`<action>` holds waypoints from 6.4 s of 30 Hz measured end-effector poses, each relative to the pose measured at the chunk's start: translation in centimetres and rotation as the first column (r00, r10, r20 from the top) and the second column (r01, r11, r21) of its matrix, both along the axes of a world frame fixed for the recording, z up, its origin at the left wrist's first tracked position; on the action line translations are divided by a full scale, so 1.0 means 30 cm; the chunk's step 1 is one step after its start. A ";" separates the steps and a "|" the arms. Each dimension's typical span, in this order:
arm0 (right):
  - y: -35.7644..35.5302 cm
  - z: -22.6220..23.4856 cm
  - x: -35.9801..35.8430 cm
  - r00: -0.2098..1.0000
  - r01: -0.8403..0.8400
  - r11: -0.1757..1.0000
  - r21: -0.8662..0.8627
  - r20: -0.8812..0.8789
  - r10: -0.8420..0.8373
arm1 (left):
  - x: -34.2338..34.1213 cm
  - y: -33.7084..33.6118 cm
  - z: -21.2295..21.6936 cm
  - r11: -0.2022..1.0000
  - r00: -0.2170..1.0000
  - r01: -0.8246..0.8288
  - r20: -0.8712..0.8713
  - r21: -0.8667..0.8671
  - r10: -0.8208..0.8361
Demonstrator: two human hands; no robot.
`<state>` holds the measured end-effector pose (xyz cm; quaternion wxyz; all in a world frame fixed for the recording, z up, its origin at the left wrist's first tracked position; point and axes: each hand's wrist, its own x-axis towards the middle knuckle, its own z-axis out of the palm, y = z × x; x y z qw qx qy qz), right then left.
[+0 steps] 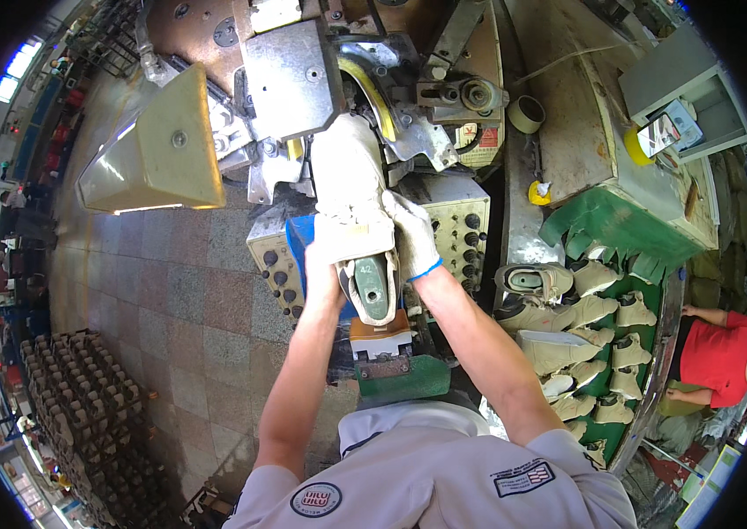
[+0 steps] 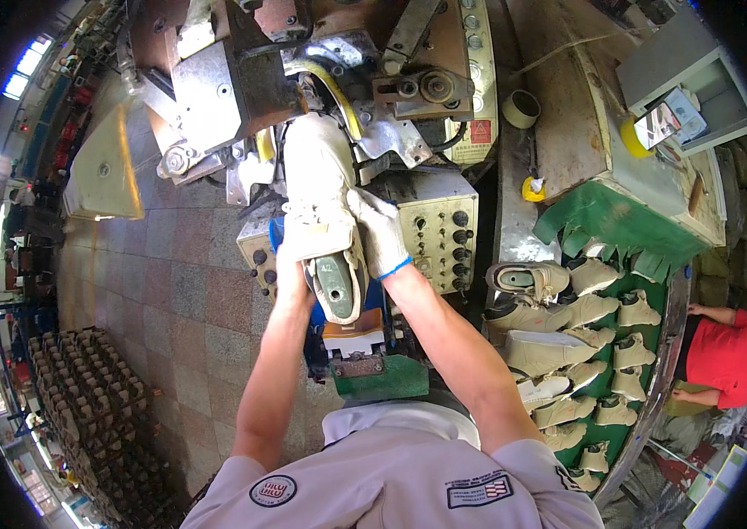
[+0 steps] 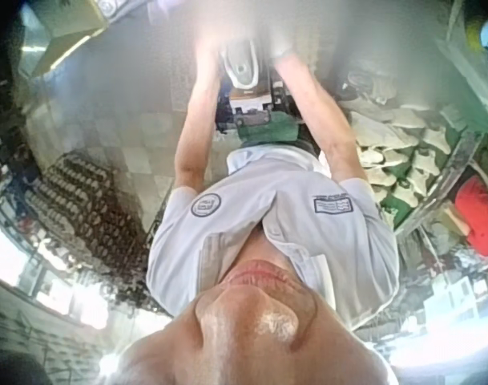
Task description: The person takes shoe parts from a conveyor belt, places them onto a machine to press them, and then returns the assembled parts to the belt.
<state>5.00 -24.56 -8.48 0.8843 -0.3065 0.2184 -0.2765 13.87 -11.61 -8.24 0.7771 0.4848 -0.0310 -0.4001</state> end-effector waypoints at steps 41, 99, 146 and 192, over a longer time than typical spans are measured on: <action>0.185 -0.140 -1.327 0.740 0.490 0.850 -0.192 -0.424 -0.522 | -0.229 0.232 0.241 0.855 0.681 -0.391 0.732 0.339 0.022; 0.254 0.222 -0.919 0.972 0.209 0.939 -0.273 0.163 -0.169 | -0.738 0.291 0.061 0.707 0.672 0.236 -0.414 -0.666 -0.614; 0.278 -1.129 -3.807 -0.516 0.854 -0.270 -0.444 -0.785 -0.343 | -1.701 -0.361 -0.350 -0.349 -0.227 0.525 -0.267 0.776 -0.937; 0.250 0.270 -1.397 0.466 -0.202 -0.069 -0.977 -0.034 -0.884 | -0.706 -0.380 0.819 0.461 -0.139 0.620 0.668 0.634 -0.731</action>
